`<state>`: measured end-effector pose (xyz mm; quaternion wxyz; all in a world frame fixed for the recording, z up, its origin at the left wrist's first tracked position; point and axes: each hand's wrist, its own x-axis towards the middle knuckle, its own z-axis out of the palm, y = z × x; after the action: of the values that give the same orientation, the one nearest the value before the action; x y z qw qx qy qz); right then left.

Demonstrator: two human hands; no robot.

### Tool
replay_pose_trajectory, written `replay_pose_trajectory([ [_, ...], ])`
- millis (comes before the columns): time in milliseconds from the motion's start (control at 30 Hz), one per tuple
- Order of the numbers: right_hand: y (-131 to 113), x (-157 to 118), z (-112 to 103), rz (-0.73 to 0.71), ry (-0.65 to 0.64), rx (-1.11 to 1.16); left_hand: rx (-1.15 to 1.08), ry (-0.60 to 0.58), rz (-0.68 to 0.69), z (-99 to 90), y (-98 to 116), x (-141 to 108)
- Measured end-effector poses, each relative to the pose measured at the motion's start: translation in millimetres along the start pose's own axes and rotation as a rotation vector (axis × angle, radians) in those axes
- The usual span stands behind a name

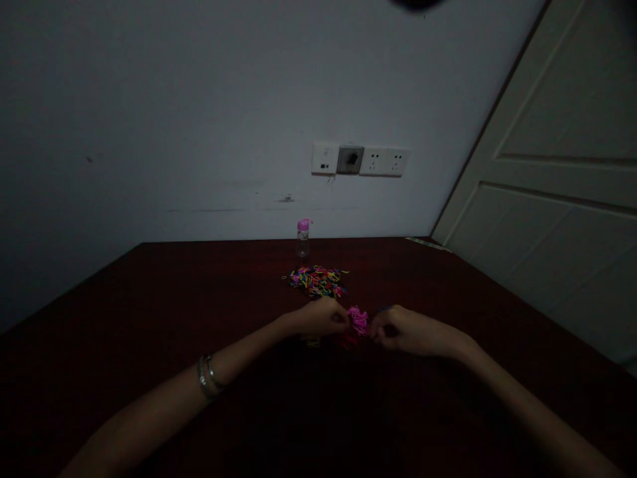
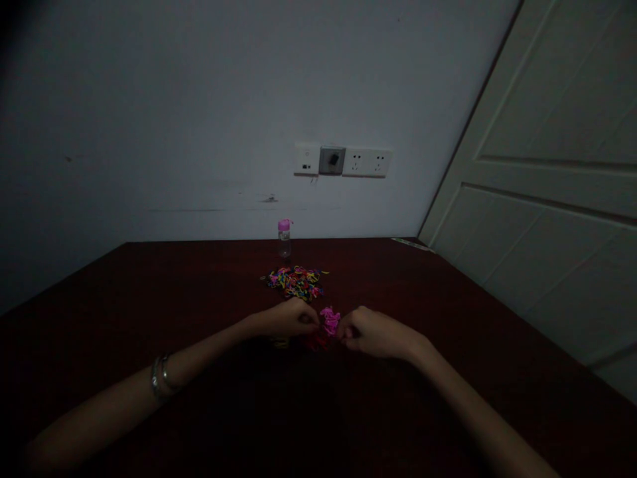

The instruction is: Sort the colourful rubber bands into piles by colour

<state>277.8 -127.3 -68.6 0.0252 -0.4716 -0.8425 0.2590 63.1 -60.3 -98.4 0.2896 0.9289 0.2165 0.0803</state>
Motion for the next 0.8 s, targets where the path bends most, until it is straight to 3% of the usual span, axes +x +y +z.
replay_pose_trajectory([
  [200,-8.9,-0.8,15.1,0.072,0.033,-0.097,0.001,0.045,-0.107,-18.1,4.2,-5.0],
  [333,-14.2,2.6,16.0,0.048,0.058,-0.098,0.061,-0.026,-0.161,-28.1,3.6,-13.3],
  [633,-12.4,6.1,19.4,-0.027,0.031,-0.025,0.039,-0.135,-0.179,-17.5,3.8,-15.6],
  [800,0.9,14.5,3.9,-0.08,0.061,0.064,-0.03,-0.113,-0.144,-16.9,4.8,-14.5],
])
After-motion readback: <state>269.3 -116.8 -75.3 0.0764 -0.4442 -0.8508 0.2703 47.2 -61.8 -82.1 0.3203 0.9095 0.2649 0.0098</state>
